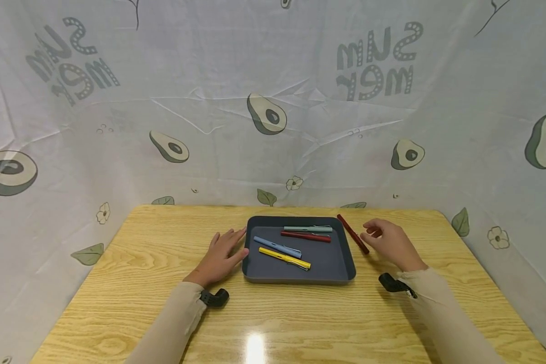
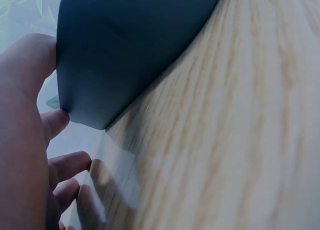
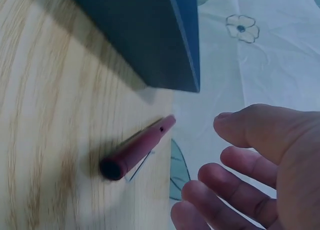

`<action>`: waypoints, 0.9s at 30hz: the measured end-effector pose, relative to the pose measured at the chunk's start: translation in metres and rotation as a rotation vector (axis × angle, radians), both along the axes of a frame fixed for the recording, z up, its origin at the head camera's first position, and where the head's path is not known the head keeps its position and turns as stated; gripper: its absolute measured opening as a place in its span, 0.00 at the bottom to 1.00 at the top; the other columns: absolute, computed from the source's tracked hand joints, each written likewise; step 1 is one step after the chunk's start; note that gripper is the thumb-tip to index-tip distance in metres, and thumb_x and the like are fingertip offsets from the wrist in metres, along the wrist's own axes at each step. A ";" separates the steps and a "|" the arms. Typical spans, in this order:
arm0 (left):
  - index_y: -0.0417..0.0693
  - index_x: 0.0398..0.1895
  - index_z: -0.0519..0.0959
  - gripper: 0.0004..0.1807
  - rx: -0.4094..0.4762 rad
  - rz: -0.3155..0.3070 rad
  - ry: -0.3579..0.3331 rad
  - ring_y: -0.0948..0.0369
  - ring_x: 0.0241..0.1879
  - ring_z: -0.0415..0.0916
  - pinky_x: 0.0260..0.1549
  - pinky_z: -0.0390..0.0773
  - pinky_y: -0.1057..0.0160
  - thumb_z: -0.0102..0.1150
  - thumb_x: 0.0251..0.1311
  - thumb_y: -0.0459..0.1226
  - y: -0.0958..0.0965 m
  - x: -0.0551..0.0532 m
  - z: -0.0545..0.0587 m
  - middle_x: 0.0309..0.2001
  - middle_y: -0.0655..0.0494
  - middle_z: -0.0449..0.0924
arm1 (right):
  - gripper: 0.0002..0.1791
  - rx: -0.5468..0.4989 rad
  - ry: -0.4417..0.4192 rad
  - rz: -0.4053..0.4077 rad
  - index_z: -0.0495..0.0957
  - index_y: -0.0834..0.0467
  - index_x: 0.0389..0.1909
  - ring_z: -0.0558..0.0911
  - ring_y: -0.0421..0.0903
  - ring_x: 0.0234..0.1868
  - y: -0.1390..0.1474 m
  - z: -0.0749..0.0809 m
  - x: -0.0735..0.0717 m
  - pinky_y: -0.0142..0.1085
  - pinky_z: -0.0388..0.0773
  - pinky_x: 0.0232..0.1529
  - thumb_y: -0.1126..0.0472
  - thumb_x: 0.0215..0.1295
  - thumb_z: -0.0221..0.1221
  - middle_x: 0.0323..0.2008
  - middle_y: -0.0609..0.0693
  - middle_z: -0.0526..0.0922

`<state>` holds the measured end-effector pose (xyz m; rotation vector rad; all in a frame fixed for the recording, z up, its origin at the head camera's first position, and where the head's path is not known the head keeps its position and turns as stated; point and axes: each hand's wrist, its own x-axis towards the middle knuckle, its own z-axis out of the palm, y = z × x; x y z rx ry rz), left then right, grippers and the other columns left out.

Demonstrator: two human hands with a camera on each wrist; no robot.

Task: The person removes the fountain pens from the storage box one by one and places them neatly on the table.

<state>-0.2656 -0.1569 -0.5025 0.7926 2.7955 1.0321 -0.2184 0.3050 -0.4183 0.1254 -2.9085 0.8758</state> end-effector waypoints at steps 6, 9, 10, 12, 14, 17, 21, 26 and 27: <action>0.60 0.84 0.56 0.38 -0.012 0.009 0.011 0.47 0.81 0.48 0.79 0.31 0.40 0.50 0.77 0.58 0.001 0.000 -0.001 0.80 0.51 0.59 | 0.19 -0.013 0.011 0.012 0.81 0.67 0.57 0.84 0.59 0.46 -0.003 0.000 -0.002 0.56 0.83 0.46 0.59 0.73 0.64 0.47 0.61 0.86; 0.58 0.84 0.57 0.38 -0.005 0.007 0.021 0.46 0.81 0.49 0.79 0.31 0.39 0.50 0.77 0.58 0.001 0.001 -0.001 0.79 0.49 0.60 | 0.17 -0.014 0.041 0.023 0.81 0.66 0.57 0.84 0.58 0.46 -0.004 0.001 -0.001 0.57 0.83 0.47 0.60 0.73 0.63 0.47 0.61 0.86; 0.58 0.83 0.57 0.38 -0.002 0.005 0.024 0.45 0.81 0.49 0.79 0.32 0.39 0.51 0.77 0.57 0.002 0.001 -0.001 0.79 0.49 0.60 | 0.17 -0.013 0.058 0.027 0.81 0.66 0.56 0.84 0.58 0.46 -0.004 0.001 -0.001 0.57 0.83 0.47 0.61 0.73 0.63 0.47 0.61 0.86; 0.57 0.83 0.57 0.38 0.000 0.003 0.026 0.45 0.81 0.49 0.78 0.32 0.38 0.51 0.77 0.57 0.002 0.002 -0.001 0.79 0.48 0.60 | 0.15 -0.011 0.097 0.033 0.82 0.66 0.55 0.84 0.58 0.45 -0.005 0.000 -0.001 0.57 0.83 0.48 0.62 0.73 0.63 0.47 0.61 0.86; 0.57 0.84 0.56 0.38 -0.003 0.004 0.026 0.45 0.81 0.48 0.79 0.31 0.39 0.51 0.77 0.57 0.002 0.002 -0.002 0.79 0.49 0.60 | 0.14 -0.007 0.130 0.036 0.83 0.65 0.55 0.84 0.58 0.45 -0.006 0.000 0.000 0.58 0.84 0.49 0.62 0.73 0.63 0.47 0.61 0.86; 0.57 0.84 0.57 0.38 -0.001 0.002 0.030 0.45 0.81 0.48 0.78 0.32 0.38 0.50 0.77 0.57 0.002 0.003 -0.003 0.79 0.48 0.60 | 0.14 -0.001 0.150 0.033 0.83 0.65 0.55 0.85 0.58 0.44 -0.008 0.000 0.000 0.57 0.84 0.49 0.62 0.73 0.64 0.46 0.60 0.86; 0.60 0.84 0.56 0.38 -0.002 0.003 0.031 0.46 0.81 0.48 0.79 0.32 0.40 0.49 0.77 0.58 0.001 0.004 -0.004 0.80 0.50 0.59 | 0.15 0.005 0.132 0.027 0.83 0.63 0.55 0.85 0.58 0.46 -0.011 -0.002 -0.001 0.56 0.84 0.47 0.61 0.73 0.64 0.48 0.60 0.86; 0.61 0.84 0.56 0.38 0.004 -0.001 0.039 0.47 0.81 0.48 0.79 0.32 0.41 0.49 0.77 0.59 0.000 0.004 -0.006 0.80 0.50 0.59 | 0.15 0.003 0.117 0.030 0.83 0.62 0.56 0.85 0.58 0.46 -0.015 -0.003 -0.001 0.55 0.85 0.44 0.60 0.73 0.64 0.49 0.60 0.86; 0.60 0.84 0.56 0.38 0.008 -0.005 0.042 0.47 0.81 0.48 0.79 0.32 0.40 0.49 0.77 0.59 0.000 0.005 -0.006 0.80 0.50 0.59 | 0.15 0.004 0.117 0.033 0.83 0.63 0.55 0.85 0.58 0.46 -0.016 -0.003 -0.001 0.54 0.85 0.43 0.61 0.73 0.64 0.48 0.60 0.86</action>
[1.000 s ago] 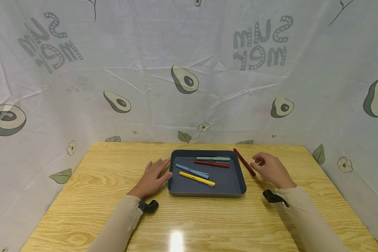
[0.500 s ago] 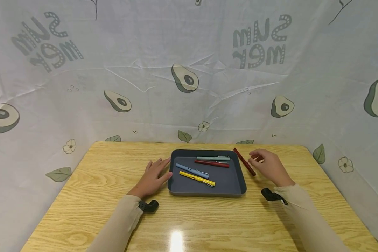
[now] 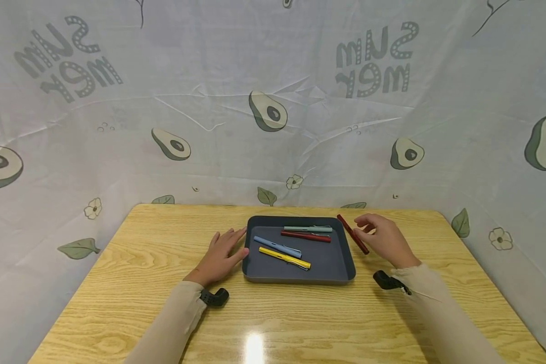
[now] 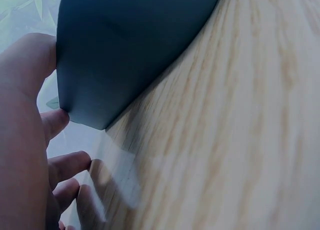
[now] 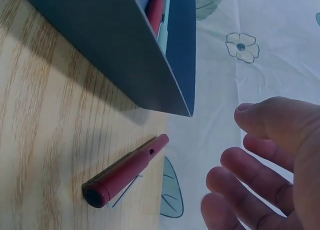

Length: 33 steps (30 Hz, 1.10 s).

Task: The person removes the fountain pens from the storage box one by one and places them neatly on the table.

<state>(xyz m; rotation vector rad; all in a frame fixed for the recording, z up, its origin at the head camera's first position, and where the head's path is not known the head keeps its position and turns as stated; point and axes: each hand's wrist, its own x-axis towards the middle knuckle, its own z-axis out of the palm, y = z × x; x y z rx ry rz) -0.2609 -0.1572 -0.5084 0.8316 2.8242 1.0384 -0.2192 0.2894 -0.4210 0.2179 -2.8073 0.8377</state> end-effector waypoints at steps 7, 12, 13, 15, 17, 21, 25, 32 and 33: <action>0.59 0.84 0.56 0.38 -0.003 -0.005 -0.013 0.46 0.81 0.48 0.79 0.32 0.40 0.50 0.77 0.58 0.000 -0.001 0.003 0.80 0.49 0.59 | 0.15 0.001 -0.023 0.027 0.83 0.62 0.56 0.83 0.54 0.42 -0.006 0.005 -0.003 0.43 0.83 0.34 0.60 0.73 0.64 0.48 0.59 0.86; 0.60 0.84 0.55 0.38 -0.009 -0.005 -0.031 0.48 0.82 0.47 0.79 0.31 0.42 0.49 0.77 0.59 -0.001 -0.003 0.005 0.80 0.51 0.58 | 0.14 0.030 -0.033 0.044 0.84 0.61 0.55 0.83 0.51 0.41 -0.011 0.007 -0.006 0.41 0.81 0.34 0.60 0.73 0.65 0.48 0.57 0.87; 0.60 0.84 0.55 0.38 -0.010 -0.005 -0.033 0.48 0.82 0.47 0.79 0.31 0.41 0.49 0.77 0.59 -0.001 -0.003 0.006 0.80 0.51 0.58 | 0.14 0.041 -0.033 0.046 0.84 0.61 0.54 0.83 0.51 0.41 -0.013 0.007 -0.007 0.41 0.80 0.35 0.59 0.72 0.65 0.48 0.56 0.87; 0.60 0.84 0.55 0.38 -0.008 -0.006 -0.035 0.48 0.82 0.47 0.79 0.31 0.41 0.49 0.77 0.58 -0.001 -0.003 0.007 0.80 0.51 0.58 | 0.13 0.055 -0.036 0.051 0.85 0.60 0.53 0.83 0.50 0.40 -0.015 0.009 -0.009 0.41 0.80 0.35 0.59 0.72 0.65 0.48 0.56 0.87; 0.60 0.84 0.55 0.38 -0.010 -0.006 -0.036 0.48 0.82 0.47 0.79 0.31 0.41 0.49 0.77 0.58 -0.002 -0.004 0.007 0.80 0.51 0.58 | 0.13 0.067 -0.043 0.063 0.86 0.60 0.52 0.83 0.49 0.40 -0.019 0.011 -0.011 0.42 0.81 0.36 0.59 0.72 0.66 0.48 0.55 0.87; 0.60 0.84 0.55 0.38 -0.012 -0.005 -0.035 0.48 0.82 0.47 0.79 0.31 0.41 0.49 0.77 0.58 -0.002 -0.006 0.007 0.80 0.51 0.58 | 0.14 0.091 -0.060 0.084 0.86 0.60 0.53 0.83 0.50 0.41 -0.027 0.017 -0.015 0.46 0.82 0.39 0.58 0.72 0.66 0.49 0.55 0.87; 0.60 0.84 0.55 0.38 -0.013 -0.006 -0.038 0.47 0.82 0.47 0.79 0.31 0.41 0.49 0.77 0.59 -0.003 -0.006 0.008 0.80 0.50 0.58 | 0.15 0.108 -0.073 0.095 0.85 0.61 0.54 0.82 0.50 0.41 -0.036 0.019 -0.019 0.49 0.83 0.42 0.58 0.71 0.66 0.47 0.55 0.87; 0.58 0.84 0.56 0.38 -0.007 -0.014 -0.040 0.46 0.81 0.48 0.79 0.31 0.40 0.50 0.77 0.57 -0.002 -0.006 0.011 0.80 0.49 0.59 | 0.13 0.177 -0.082 0.095 0.86 0.62 0.50 0.84 0.49 0.40 -0.051 0.018 -0.025 0.50 0.84 0.43 0.59 0.69 0.68 0.42 0.53 0.87; 0.58 0.84 0.56 0.38 -0.009 -0.014 -0.041 0.46 0.81 0.48 0.79 0.31 0.40 0.50 0.77 0.57 -0.002 -0.006 0.012 0.80 0.49 0.59 | 0.13 0.186 -0.085 0.097 0.86 0.62 0.50 0.85 0.49 0.41 -0.053 0.017 -0.026 0.50 0.84 0.44 0.59 0.69 0.68 0.42 0.53 0.87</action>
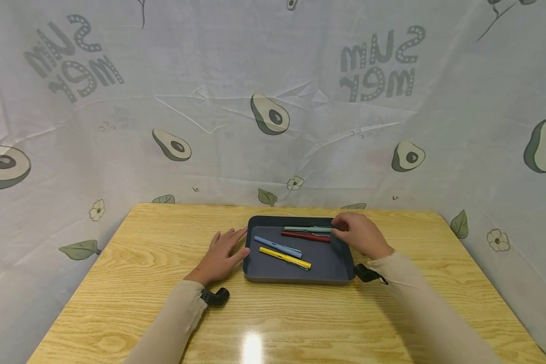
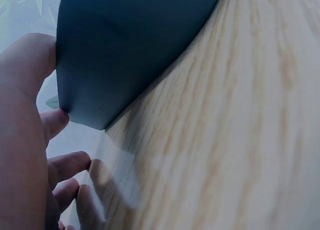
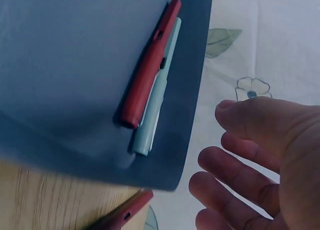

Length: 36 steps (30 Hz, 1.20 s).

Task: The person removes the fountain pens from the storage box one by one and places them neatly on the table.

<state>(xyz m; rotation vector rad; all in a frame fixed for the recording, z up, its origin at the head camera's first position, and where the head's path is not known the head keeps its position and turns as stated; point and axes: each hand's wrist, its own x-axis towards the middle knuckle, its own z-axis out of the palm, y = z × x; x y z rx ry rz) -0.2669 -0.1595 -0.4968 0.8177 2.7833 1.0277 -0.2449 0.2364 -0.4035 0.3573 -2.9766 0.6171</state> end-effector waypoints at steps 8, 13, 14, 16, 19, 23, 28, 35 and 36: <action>0.58 0.84 0.56 0.37 0.000 0.017 0.002 0.46 0.81 0.49 0.79 0.32 0.39 0.50 0.77 0.57 0.004 -0.003 -0.001 0.80 0.50 0.59 | 0.12 0.118 -0.005 0.062 0.87 0.61 0.48 0.86 0.51 0.42 -0.011 -0.009 -0.017 0.50 0.86 0.44 0.60 0.68 0.69 0.43 0.54 0.88; 0.58 0.84 0.56 0.37 -0.003 0.021 -0.003 0.47 0.81 0.48 0.79 0.32 0.40 0.49 0.77 0.57 0.006 -0.005 -0.001 0.80 0.51 0.59 | 0.10 0.194 0.019 0.078 0.87 0.59 0.45 0.86 0.50 0.40 -0.013 -0.016 -0.024 0.49 0.86 0.42 0.60 0.66 0.71 0.41 0.53 0.88; 0.57 0.84 0.56 0.37 -0.001 0.021 -0.003 0.46 0.81 0.49 0.79 0.32 0.39 0.49 0.77 0.57 0.006 -0.005 -0.001 0.80 0.50 0.59 | 0.09 0.202 0.021 0.080 0.87 0.58 0.44 0.86 0.50 0.40 -0.013 -0.017 -0.025 0.49 0.85 0.41 0.60 0.66 0.71 0.41 0.53 0.88; 0.57 0.84 0.56 0.37 0.001 0.024 -0.001 0.46 0.81 0.49 0.79 0.32 0.39 0.50 0.77 0.57 0.006 -0.006 0.000 0.80 0.50 0.59 | 0.09 0.212 0.026 0.085 0.87 0.58 0.44 0.86 0.50 0.39 -0.013 -0.019 -0.027 0.48 0.85 0.41 0.60 0.65 0.71 0.40 0.53 0.88; 0.58 0.84 0.56 0.37 0.000 0.029 -0.001 0.47 0.81 0.49 0.79 0.32 0.40 0.49 0.77 0.57 0.007 -0.008 -0.001 0.80 0.51 0.59 | 0.08 0.226 0.035 0.095 0.87 0.57 0.42 0.85 0.49 0.38 -0.013 -0.023 -0.031 0.48 0.85 0.40 0.60 0.64 0.72 0.39 0.52 0.88; 0.58 0.84 0.55 0.38 -0.007 0.029 -0.003 0.47 0.81 0.48 0.79 0.32 0.40 0.49 0.77 0.57 0.007 -0.009 -0.001 0.80 0.51 0.59 | 0.08 0.229 0.042 0.112 0.87 0.57 0.41 0.86 0.49 0.37 -0.012 -0.026 -0.034 0.48 0.85 0.39 0.59 0.64 0.72 0.38 0.52 0.88; 0.58 0.84 0.55 0.38 -0.009 0.029 -0.002 0.47 0.81 0.48 0.79 0.32 0.40 0.49 0.77 0.57 0.008 -0.009 -0.001 0.80 0.51 0.59 | 0.07 0.230 0.040 0.127 0.87 0.57 0.41 0.86 0.49 0.38 -0.012 -0.027 -0.036 0.47 0.86 0.39 0.60 0.64 0.72 0.39 0.52 0.88; 0.58 0.84 0.56 0.37 -0.003 0.033 -0.002 0.47 0.81 0.48 0.79 0.32 0.40 0.49 0.78 0.57 0.008 -0.009 -0.002 0.80 0.51 0.59 | 0.07 0.213 -0.002 0.130 0.87 0.58 0.40 0.85 0.48 0.36 -0.015 -0.024 -0.035 0.47 0.85 0.40 0.61 0.64 0.72 0.38 0.52 0.88; 0.58 0.84 0.56 0.37 -0.002 0.033 -0.002 0.47 0.81 0.48 0.79 0.32 0.40 0.49 0.78 0.57 0.008 -0.009 -0.002 0.80 0.51 0.59 | 0.07 0.214 -0.004 0.129 0.87 0.58 0.40 0.85 0.48 0.36 -0.015 -0.024 -0.035 0.47 0.85 0.40 0.61 0.63 0.72 0.38 0.52 0.88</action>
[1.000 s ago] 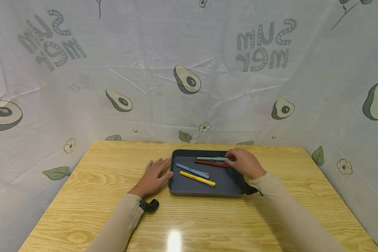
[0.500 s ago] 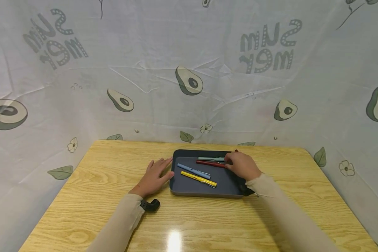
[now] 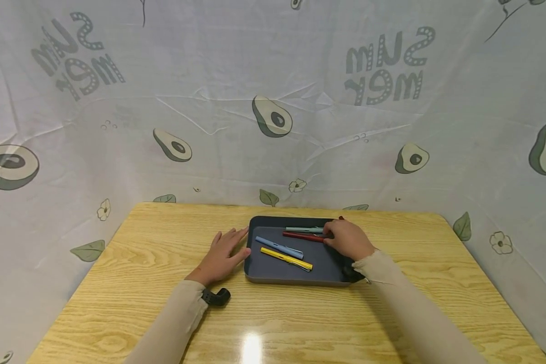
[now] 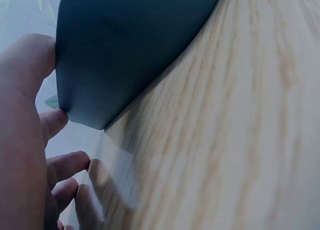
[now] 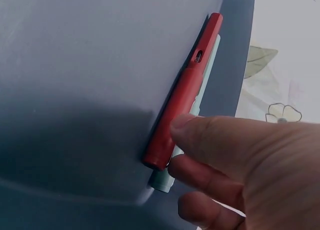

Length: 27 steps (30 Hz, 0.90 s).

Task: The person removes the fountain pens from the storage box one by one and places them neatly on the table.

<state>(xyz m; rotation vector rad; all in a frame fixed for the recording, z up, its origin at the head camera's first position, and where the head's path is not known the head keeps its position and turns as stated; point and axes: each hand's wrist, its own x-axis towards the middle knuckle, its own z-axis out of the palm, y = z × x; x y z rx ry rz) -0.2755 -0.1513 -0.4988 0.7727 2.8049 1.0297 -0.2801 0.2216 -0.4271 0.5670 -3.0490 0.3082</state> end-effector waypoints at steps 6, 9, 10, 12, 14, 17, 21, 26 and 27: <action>0.57 0.84 0.56 0.37 -0.003 0.004 0.008 0.46 0.81 0.49 0.79 0.32 0.39 0.49 0.77 0.57 0.000 0.001 -0.001 0.80 0.51 0.60 | 0.07 0.029 -0.002 -0.006 0.87 0.57 0.39 0.85 0.47 0.35 -0.002 -0.001 -0.001 0.46 0.85 0.37 0.61 0.63 0.73 0.36 0.51 0.87; 0.57 0.83 0.57 0.38 -0.005 0.006 0.010 0.46 0.81 0.49 0.79 0.33 0.39 0.50 0.77 0.57 0.000 0.001 -0.001 0.79 0.50 0.60 | 0.07 0.042 0.002 0.000 0.87 0.57 0.39 0.84 0.47 0.35 -0.003 -0.002 -0.001 0.45 0.85 0.36 0.61 0.62 0.73 0.36 0.50 0.87; 0.57 0.84 0.56 0.38 -0.008 0.010 0.007 0.47 0.81 0.49 0.79 0.33 0.40 0.50 0.77 0.57 0.000 0.001 -0.001 0.80 0.51 0.59 | 0.07 0.044 0.005 0.002 0.87 0.57 0.38 0.84 0.47 0.35 -0.003 -0.002 -0.001 0.45 0.85 0.36 0.61 0.62 0.73 0.36 0.50 0.87; 0.58 0.84 0.56 0.38 -0.010 0.010 0.008 0.47 0.81 0.49 0.79 0.32 0.40 0.50 0.77 0.58 0.000 0.001 -0.001 0.80 0.51 0.59 | 0.07 0.048 0.008 0.005 0.88 0.57 0.38 0.84 0.47 0.35 -0.003 -0.003 -0.001 0.45 0.85 0.36 0.62 0.62 0.73 0.36 0.51 0.87; 0.58 0.84 0.56 0.38 -0.013 0.008 0.007 0.47 0.81 0.48 0.79 0.32 0.40 0.49 0.77 0.58 0.000 0.000 -0.001 0.80 0.51 0.59 | 0.06 0.055 0.008 0.006 0.88 0.57 0.39 0.85 0.48 0.36 -0.003 -0.004 -0.002 0.45 0.86 0.36 0.62 0.62 0.73 0.36 0.51 0.87; 0.58 0.84 0.55 0.38 -0.014 0.003 -0.001 0.48 0.81 0.48 0.79 0.31 0.41 0.48 0.77 0.58 0.000 0.000 -0.003 0.80 0.52 0.59 | 0.06 0.063 -0.002 0.005 0.88 0.57 0.39 0.85 0.48 0.36 -0.002 -0.006 -0.004 0.45 0.86 0.36 0.62 0.62 0.73 0.36 0.51 0.88; 0.59 0.84 0.55 0.38 -0.007 0.003 0.004 0.48 0.81 0.48 0.79 0.31 0.41 0.48 0.77 0.59 -0.001 0.000 -0.005 0.80 0.52 0.58 | 0.06 0.056 -0.017 0.014 0.89 0.57 0.39 0.85 0.47 0.34 -0.001 -0.007 -0.006 0.44 0.86 0.35 0.63 0.62 0.73 0.36 0.51 0.88; 0.59 0.84 0.56 0.38 0.004 0.008 0.013 0.47 0.81 0.48 0.79 0.32 0.41 0.49 0.77 0.58 0.000 0.000 -0.005 0.80 0.51 0.59 | 0.05 0.014 -0.032 0.024 0.88 0.58 0.39 0.85 0.45 0.32 0.002 -0.006 -0.007 0.44 0.85 0.34 0.64 0.63 0.72 0.34 0.50 0.88; 0.59 0.84 0.56 0.38 0.007 0.008 0.012 0.47 0.81 0.48 0.79 0.32 0.41 0.49 0.77 0.58 0.001 0.000 -0.004 0.80 0.51 0.59 | 0.05 0.003 -0.034 0.025 0.88 0.58 0.38 0.85 0.45 0.32 0.003 -0.006 -0.007 0.44 0.85 0.34 0.64 0.63 0.72 0.34 0.50 0.88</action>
